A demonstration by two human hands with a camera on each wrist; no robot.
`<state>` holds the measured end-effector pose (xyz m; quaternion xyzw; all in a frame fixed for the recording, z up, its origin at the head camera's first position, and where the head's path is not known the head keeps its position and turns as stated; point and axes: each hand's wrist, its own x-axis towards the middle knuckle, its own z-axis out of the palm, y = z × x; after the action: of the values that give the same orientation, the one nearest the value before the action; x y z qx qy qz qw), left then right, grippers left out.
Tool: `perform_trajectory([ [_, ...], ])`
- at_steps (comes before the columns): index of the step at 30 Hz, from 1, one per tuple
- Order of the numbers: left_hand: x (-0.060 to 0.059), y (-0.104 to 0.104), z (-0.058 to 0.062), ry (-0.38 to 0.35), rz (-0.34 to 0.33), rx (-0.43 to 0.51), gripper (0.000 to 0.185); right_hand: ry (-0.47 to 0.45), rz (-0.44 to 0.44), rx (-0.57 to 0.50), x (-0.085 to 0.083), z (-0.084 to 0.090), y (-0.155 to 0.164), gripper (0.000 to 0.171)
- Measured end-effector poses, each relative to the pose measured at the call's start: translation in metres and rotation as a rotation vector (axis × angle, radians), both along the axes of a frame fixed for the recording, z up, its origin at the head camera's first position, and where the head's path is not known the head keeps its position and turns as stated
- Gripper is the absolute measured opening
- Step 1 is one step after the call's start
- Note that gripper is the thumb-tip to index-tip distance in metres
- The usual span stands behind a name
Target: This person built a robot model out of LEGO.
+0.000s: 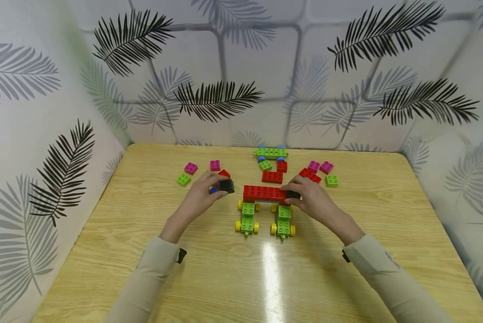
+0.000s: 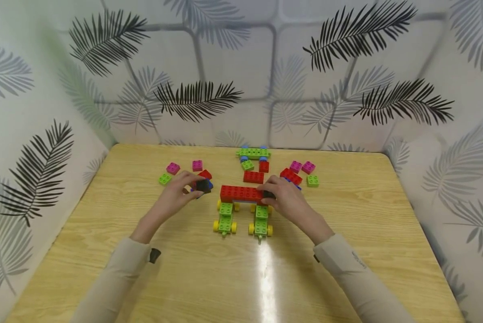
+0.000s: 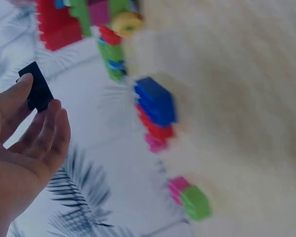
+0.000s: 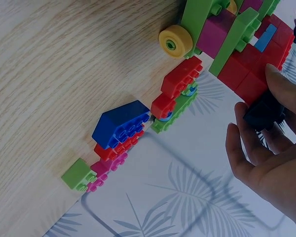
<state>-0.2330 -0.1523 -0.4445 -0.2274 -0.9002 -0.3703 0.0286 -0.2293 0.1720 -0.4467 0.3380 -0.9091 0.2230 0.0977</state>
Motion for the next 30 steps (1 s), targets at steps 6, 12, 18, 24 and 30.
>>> perform_trajectory([
  [6,-0.003,0.019,0.015,0.014,-0.119,-0.011,0.034,-0.020,-0.011,0.003,0.001,0.000,0.000,0.033],
  [12,-0.008,0.025,0.014,-0.015,-0.164,-0.099,0.033,-0.026,-0.010,0.001,0.002,-0.001,0.001,0.032],
  [18,-0.011,0.027,0.010,0.000,-0.183,-0.132,0.035,-0.025,-0.012,0.001,0.002,-0.002,0.001,0.032],
  [24,-0.013,0.028,0.009,0.017,-0.207,-0.151,0.036,-0.011,-0.007,-0.005,0.002,-0.002,0.001,0.033],
  [30,-0.015,0.031,0.012,0.045,-0.237,-0.187,0.036,-0.010,-0.013,-0.007,0.002,-0.001,0.001,0.032],
])
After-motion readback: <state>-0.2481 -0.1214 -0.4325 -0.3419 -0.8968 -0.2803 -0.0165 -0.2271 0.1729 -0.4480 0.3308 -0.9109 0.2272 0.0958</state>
